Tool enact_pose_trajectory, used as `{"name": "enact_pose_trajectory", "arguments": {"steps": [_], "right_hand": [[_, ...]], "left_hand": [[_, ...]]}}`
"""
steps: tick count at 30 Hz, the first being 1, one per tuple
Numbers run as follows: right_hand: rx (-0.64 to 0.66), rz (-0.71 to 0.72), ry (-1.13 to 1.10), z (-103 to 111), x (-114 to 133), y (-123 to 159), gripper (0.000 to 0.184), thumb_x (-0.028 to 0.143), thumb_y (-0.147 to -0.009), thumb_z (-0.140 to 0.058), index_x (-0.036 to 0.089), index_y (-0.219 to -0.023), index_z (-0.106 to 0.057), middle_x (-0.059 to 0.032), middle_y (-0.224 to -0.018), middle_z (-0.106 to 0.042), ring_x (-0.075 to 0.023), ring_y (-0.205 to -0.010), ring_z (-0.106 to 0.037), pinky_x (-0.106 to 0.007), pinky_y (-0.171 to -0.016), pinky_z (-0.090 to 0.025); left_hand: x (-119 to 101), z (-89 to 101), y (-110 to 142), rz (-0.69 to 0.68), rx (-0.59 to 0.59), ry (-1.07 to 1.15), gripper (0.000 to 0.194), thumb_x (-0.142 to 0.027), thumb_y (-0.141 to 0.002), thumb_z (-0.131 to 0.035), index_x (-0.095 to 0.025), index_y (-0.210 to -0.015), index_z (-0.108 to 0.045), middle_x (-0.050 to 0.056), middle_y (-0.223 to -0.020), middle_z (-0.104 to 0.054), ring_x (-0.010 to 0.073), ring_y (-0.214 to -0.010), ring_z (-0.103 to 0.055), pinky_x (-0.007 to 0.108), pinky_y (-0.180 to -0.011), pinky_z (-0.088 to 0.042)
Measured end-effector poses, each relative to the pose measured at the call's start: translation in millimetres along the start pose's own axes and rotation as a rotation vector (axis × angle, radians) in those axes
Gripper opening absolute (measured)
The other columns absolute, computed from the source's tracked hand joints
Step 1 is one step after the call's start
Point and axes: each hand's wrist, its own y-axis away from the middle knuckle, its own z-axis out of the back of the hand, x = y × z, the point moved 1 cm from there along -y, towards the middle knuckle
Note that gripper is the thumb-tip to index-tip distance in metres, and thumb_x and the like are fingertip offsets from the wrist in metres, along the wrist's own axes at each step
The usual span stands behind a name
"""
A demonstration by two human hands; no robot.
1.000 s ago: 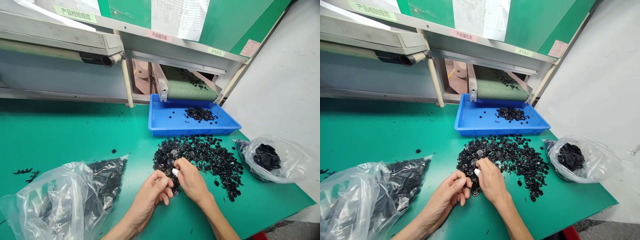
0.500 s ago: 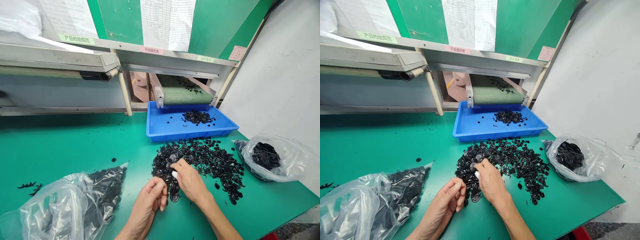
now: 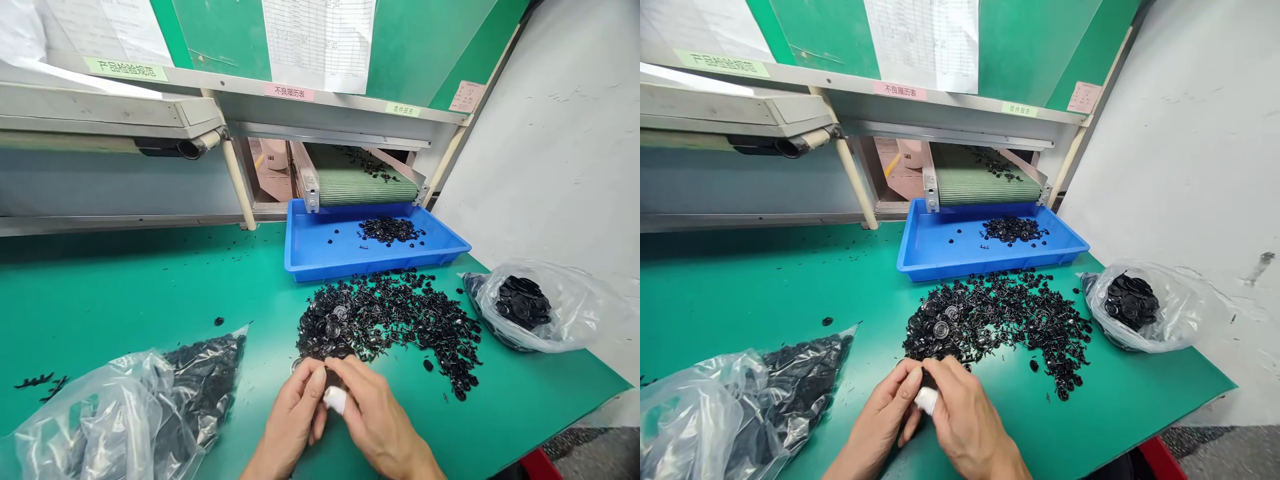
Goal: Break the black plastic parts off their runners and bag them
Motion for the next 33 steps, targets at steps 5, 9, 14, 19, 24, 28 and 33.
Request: {"name": "enact_pose_trajectory", "arguments": {"steps": [5,9,14,19,24,28,33], "right_hand": [[0.071,0.019,0.099,3.0,-7.8,4.5,0.035,0.006,-0.083,-0.044,0.022,-0.108,-0.061,-0.0013,-0.084,-0.058,-0.0153,-0.072,-0.053,-0.026,-0.065,-0.041],[0.022,0.068,0.025,3.2,-5.9,2.4,0.026,0.009,-0.085,-0.043,0.020,-0.098,-0.063,0.0001,-0.074,-0.058,-0.0140,-0.065,-0.051,-0.025,-0.059,-0.037],[-0.132,0.026,-0.041,-10.7,-5.3,-0.7,0.025,0.014,-0.093,-0.038,0.020,-0.091,-0.062,-0.0014,-0.077,-0.063,-0.0141,-0.068,-0.056,-0.025,-0.062,-0.040],[-0.172,-0.016,0.144,10.4,-18.7,-2.1,0.030,0.008,-0.090,-0.034,0.019,-0.101,-0.060,-0.0052,-0.091,-0.061,-0.0163,-0.078,-0.058,-0.027,-0.069,-0.046],[-0.014,-0.012,0.376,32.4,-19.5,-9.6,0.043,-0.001,-0.083,-0.038,0.021,-0.115,-0.057,-0.0073,-0.116,-0.056,-0.0190,-0.100,-0.057,-0.031,-0.085,-0.048],[0.110,-0.037,0.504,27.0,-17.0,-17.9,0.045,-0.004,-0.081,-0.039,0.022,-0.110,-0.061,-0.0061,-0.108,-0.059,-0.0186,-0.091,-0.058,-0.029,-0.074,-0.051],[-0.032,0.022,0.508,22.4,-26.3,-16.4,0.039,-0.001,-0.086,-0.037,0.020,-0.108,-0.063,-0.0081,-0.102,-0.064,-0.0198,-0.092,-0.060,-0.030,-0.076,-0.051]], "left_hand": [[1.6,0.9,-0.7,0.065,0.054,0.000,0.045,-0.064,-0.079,-0.056,-0.019,-0.075,-0.051,-0.011,-0.050,-0.034,0.0043,-0.039,-0.023,0.017,-0.037,-0.016],[3.5,2.7,-1.0,0.068,0.059,0.033,0.044,-0.061,-0.080,-0.057,-0.019,-0.073,-0.050,-0.010,-0.051,-0.035,0.0051,-0.043,-0.023,0.016,-0.039,-0.016],[7.0,2.2,-1.1,0.058,0.041,0.075,0.041,-0.058,-0.084,-0.054,-0.020,-0.071,-0.046,-0.011,-0.046,-0.039,0.0034,-0.035,-0.022,0.016,-0.035,-0.014],[4.2,2.0,-1.2,0.058,0.040,0.177,0.037,-0.052,-0.089,-0.050,-0.019,-0.071,-0.049,-0.005,-0.052,-0.055,0.0059,-0.033,-0.044,0.016,-0.034,-0.030],[-6.7,4.5,-2.0,0.068,0.067,0.385,0.025,-0.040,-0.084,-0.063,-0.016,-0.080,-0.057,0.002,-0.075,-0.066,0.0089,-0.046,-0.057,0.018,-0.040,-0.041],[-8.1,7.8,-4.1,0.091,0.045,0.528,0.021,-0.032,-0.083,-0.066,-0.015,-0.097,-0.064,0.000,-0.068,-0.063,0.0066,-0.044,-0.053,0.017,-0.043,-0.041],[-6.3,8.4,-8.5,0.117,0.040,0.642,0.022,-0.032,-0.083,-0.065,-0.016,-0.098,-0.066,0.000,-0.073,-0.062,0.0077,-0.047,-0.052,0.018,-0.041,-0.041]]}}
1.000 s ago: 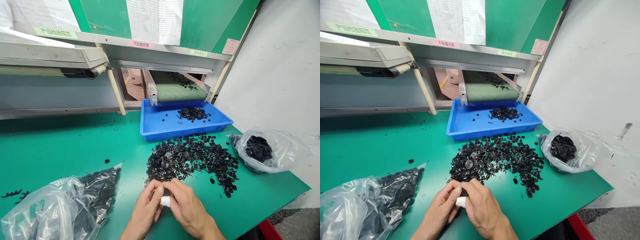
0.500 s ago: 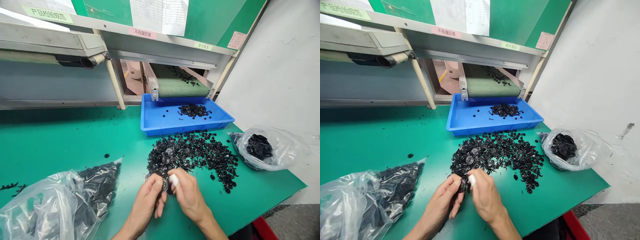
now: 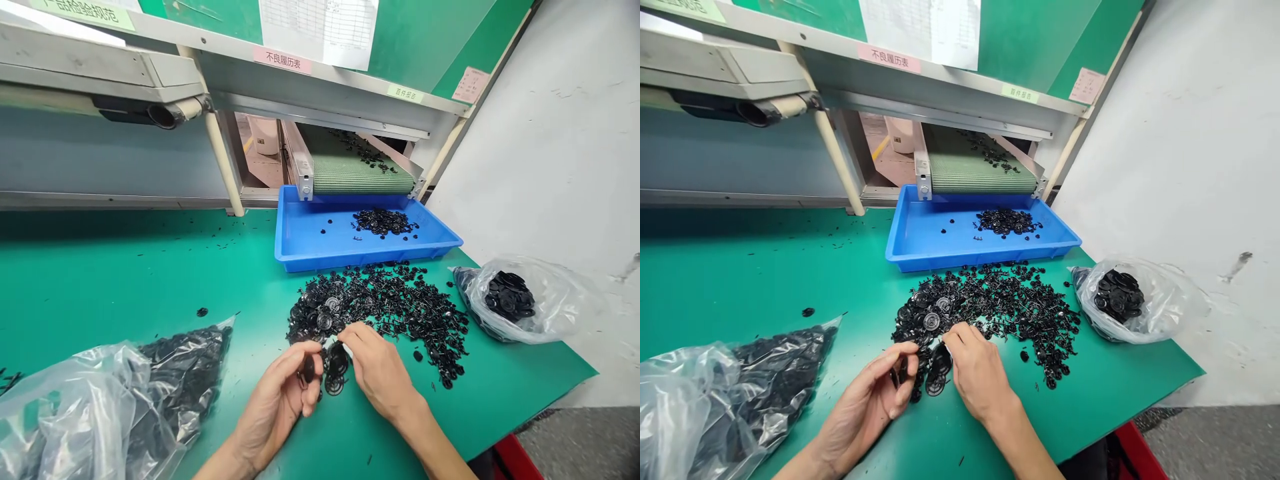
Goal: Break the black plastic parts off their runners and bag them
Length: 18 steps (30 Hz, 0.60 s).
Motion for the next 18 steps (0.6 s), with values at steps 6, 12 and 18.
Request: {"name": "enact_pose_trajectory", "arguments": {"steps": [6,12,18], "right_hand": [[-0.182,-0.147,-0.325,0.1,-14.7,2.6,0.038,0.006,-0.087,-0.038,0.018,-0.113,-0.063,-0.0077,-0.100,-0.067,-0.0184,-0.086,-0.065,-0.030,-0.074,-0.054],[-0.097,-0.330,-0.760,2.9,1.0,3.0,0.022,0.021,-0.088,-0.049,0.017,-0.101,-0.066,-0.0022,-0.078,-0.067,-0.0135,-0.063,-0.066,-0.022,-0.056,-0.055],[0.005,-0.145,-0.603,-1.1,21.4,19.2,0.028,0.015,-0.090,-0.045,0.020,-0.108,-0.065,-0.0034,-0.087,-0.064,-0.0131,-0.069,-0.060,-0.023,-0.063,-0.050]], "left_hand": [[-2.7,-4.3,-2.1,0.015,0.056,0.017,0.021,-0.037,-0.087,-0.061,-0.017,-0.080,-0.061,0.000,-0.081,-0.060,0.0060,-0.052,-0.050,0.015,-0.039,-0.040],[9.6,-7.0,-0.2,-0.043,0.087,-0.243,0.026,-0.039,-0.084,-0.065,-0.020,-0.099,-0.055,-0.002,-0.080,-0.058,0.0070,-0.052,-0.053,0.015,-0.039,-0.040],[19.2,-2.9,-0.3,-0.052,0.053,-0.488,0.029,-0.048,-0.088,-0.056,-0.019,-0.087,-0.054,-0.006,-0.057,-0.053,0.0033,-0.037,-0.039,0.014,-0.036,-0.026]]}}
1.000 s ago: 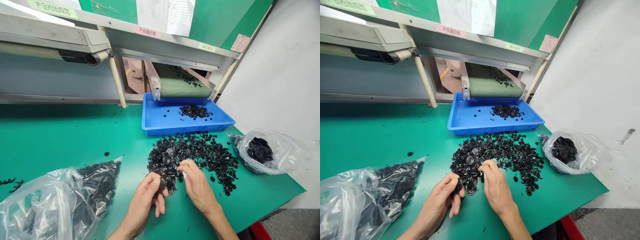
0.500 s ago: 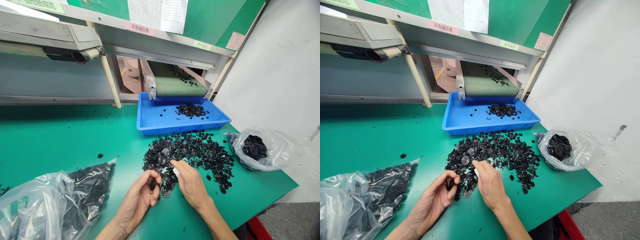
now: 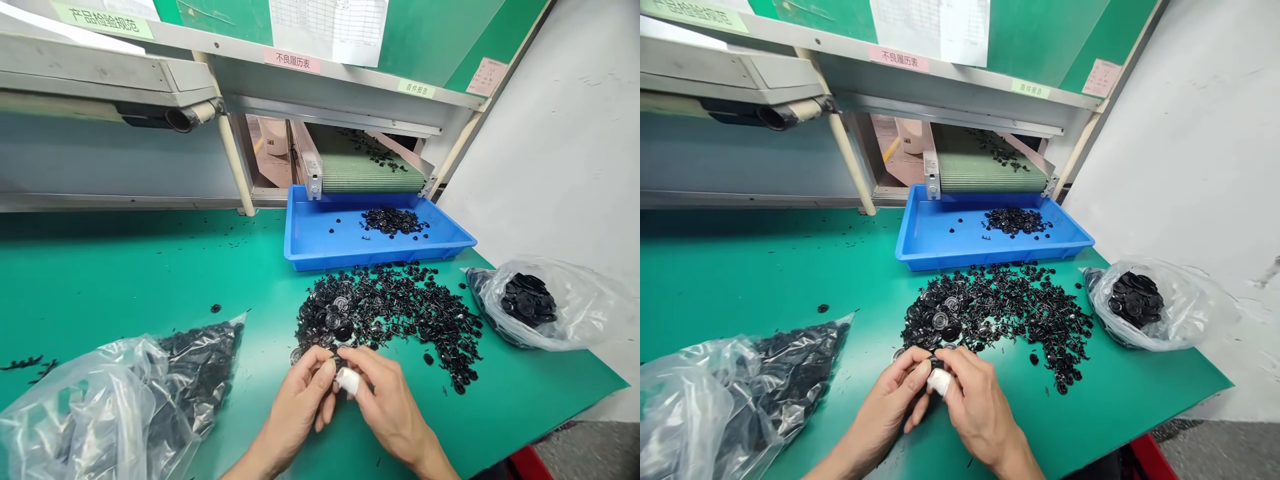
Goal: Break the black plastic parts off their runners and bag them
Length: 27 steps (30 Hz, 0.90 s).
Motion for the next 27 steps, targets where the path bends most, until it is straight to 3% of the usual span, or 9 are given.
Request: {"name": "enact_pose_trajectory", "arguments": {"steps": [4,9,15,19,21,24,27], "right_hand": [[0.041,0.069,0.098,4.2,-1.7,4.9,0.027,0.009,-0.085,-0.045,0.020,-0.102,-0.063,-0.0007,-0.078,-0.062,-0.0133,-0.066,-0.055,-0.024,-0.063,-0.045],[0.041,0.088,0.070,0.3,-1.4,4.2,0.017,0.016,-0.088,-0.047,0.019,-0.091,-0.063,0.0016,-0.070,-0.059,-0.0120,-0.061,-0.051,-0.023,-0.058,-0.040],[-0.049,0.005,0.026,-7.0,-3.5,-0.5,0.021,0.021,-0.094,-0.042,0.018,-0.087,-0.062,0.0030,-0.061,-0.057,-0.0108,-0.053,-0.052,-0.022,-0.053,-0.040],[-0.089,0.094,0.251,8.2,-5.8,-19.1,0.029,0.007,-0.089,-0.038,0.019,-0.104,-0.060,-0.0046,-0.092,-0.063,-0.0148,-0.077,-0.061,-0.026,-0.070,-0.047],[-0.105,0.095,0.415,12.8,-7.1,-29.4,0.033,0.005,-0.086,-0.040,0.019,-0.107,-0.060,-0.0073,-0.104,-0.060,-0.0175,-0.087,-0.061,-0.029,-0.076,-0.048],[-0.084,0.028,0.583,10.0,-10.3,-39.3,0.029,0.005,-0.084,-0.045,0.020,-0.103,-0.062,-0.0061,-0.100,-0.060,-0.0176,-0.080,-0.060,-0.028,-0.069,-0.047],[-0.122,0.020,0.583,5.6,-13.9,-40.4,0.027,0.003,-0.082,-0.044,0.020,-0.093,-0.062,-0.0038,-0.094,-0.059,-0.0156,-0.076,-0.058,-0.026,-0.068,-0.044]], "left_hand": [[-1.2,0.0,2.4,0.035,0.001,-0.101,0.035,-0.053,-0.087,-0.053,-0.019,-0.077,-0.052,-0.010,-0.041,-0.041,0.0041,-0.034,-0.028,0.016,-0.035,-0.019],[-2.0,-4.2,3.7,0.019,-0.040,-0.095,0.041,-0.058,-0.083,-0.055,-0.020,-0.073,-0.048,-0.010,-0.050,-0.041,0.0029,-0.035,-0.026,0.015,-0.035,-0.015],[0.4,-6.0,3.4,0.003,-0.069,-0.095,0.040,-0.056,-0.086,-0.053,-0.019,-0.071,-0.048,-0.008,-0.050,-0.048,0.0023,-0.033,-0.031,0.014,-0.033,-0.019],[-2.2,-3.0,2.7,0.011,-0.106,0.073,0.037,-0.051,-0.086,-0.056,-0.018,-0.072,-0.050,-0.005,-0.056,-0.056,0.0018,-0.031,-0.038,0.014,-0.031,-0.023],[-6.4,-1.1,2.4,0.022,-0.129,0.179,0.030,-0.048,-0.085,-0.060,-0.018,-0.086,-0.056,-0.005,-0.059,-0.059,0.0017,-0.031,-0.039,0.013,-0.031,-0.025],[-13.0,1.4,1.6,0.049,-0.128,0.303,0.038,-0.042,-0.082,-0.065,-0.018,-0.110,-0.057,-0.005,-0.061,-0.058,0.0031,-0.033,-0.042,0.013,-0.031,-0.029],[-16.5,4.2,0.4,0.047,-0.099,0.403,0.029,-0.039,-0.082,-0.066,-0.017,-0.101,-0.061,-0.002,-0.069,-0.060,0.0054,-0.041,-0.050,0.014,-0.032,-0.036]]}}
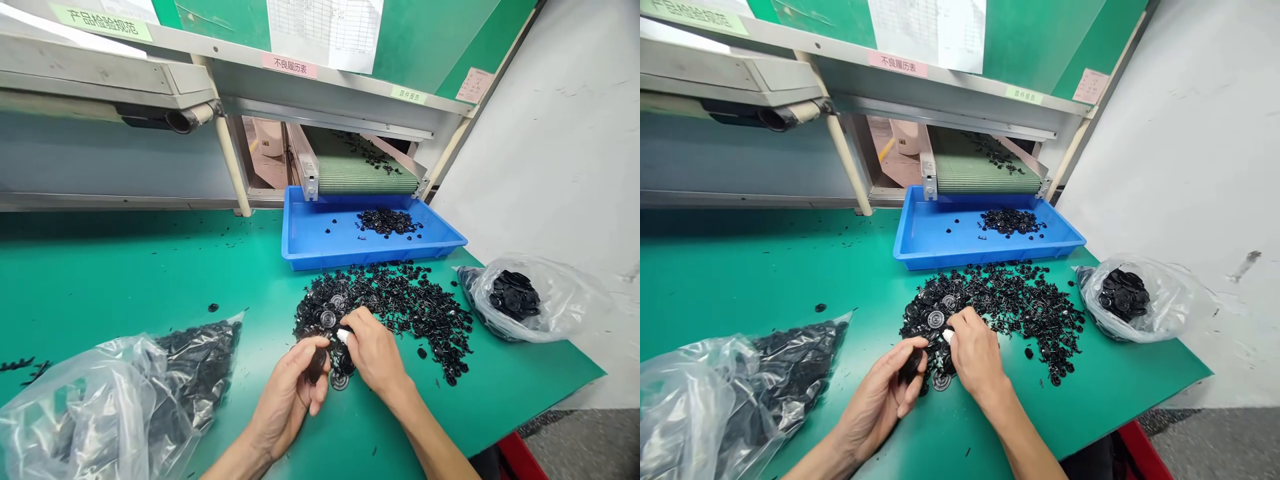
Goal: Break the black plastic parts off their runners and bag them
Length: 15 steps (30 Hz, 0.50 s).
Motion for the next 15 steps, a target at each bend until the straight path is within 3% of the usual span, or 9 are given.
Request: {"name": "enact_pose_trajectory", "arguments": {"steps": [5,8,11,15], "right_hand": [[-0.043,0.114,-0.216,7.4,-3.4,11.5,0.028,-0.001,-0.081,-0.040,0.020,-0.085,-0.059,-0.0032,-0.091,-0.058,-0.0150,-0.078,-0.057,-0.026,-0.069,-0.044],[-0.084,0.227,-0.294,14.9,2.1,23.3,0.027,0.001,-0.087,-0.040,0.019,-0.089,-0.060,-0.0067,-0.100,-0.058,-0.0162,-0.089,-0.059,-0.026,-0.074,-0.047],[-0.102,0.290,-0.314,18.1,11.5,35.6,0.027,0.003,-0.090,-0.040,0.019,-0.090,-0.062,-0.0082,-0.100,-0.058,-0.0159,-0.086,-0.060,-0.026,-0.072,-0.049],[-0.031,0.242,-0.473,18.2,14.0,45.2,0.028,0.002,-0.087,-0.043,0.021,-0.095,-0.062,-0.0061,-0.098,-0.061,-0.0163,-0.088,-0.061,-0.027,-0.076,-0.051]], "left_hand": [[0.7,2.1,-0.3,0.018,0.037,0.062,0.025,-0.041,-0.085,-0.062,-0.017,-0.082,-0.058,0.002,-0.085,-0.062,0.0092,-0.057,-0.059,0.014,-0.035,-0.042],[4.9,-0.6,0.8,0.012,0.079,-0.045,0.025,-0.043,-0.087,-0.060,-0.018,-0.086,-0.056,0.000,-0.083,-0.060,0.0073,-0.051,-0.056,0.014,-0.032,-0.040],[10.0,-3.1,1.1,-0.004,0.099,-0.128,0.026,-0.043,-0.086,-0.061,-0.019,-0.093,-0.053,-0.003,-0.074,-0.059,0.0051,-0.045,-0.051,0.013,-0.034,-0.038],[14.0,-1.2,-0.4,-0.016,0.079,-0.219,0.023,-0.040,-0.088,-0.059,-0.019,-0.092,-0.053,-0.006,-0.066,-0.057,0.0000,-0.037,-0.040,0.011,-0.036,-0.028]]}}
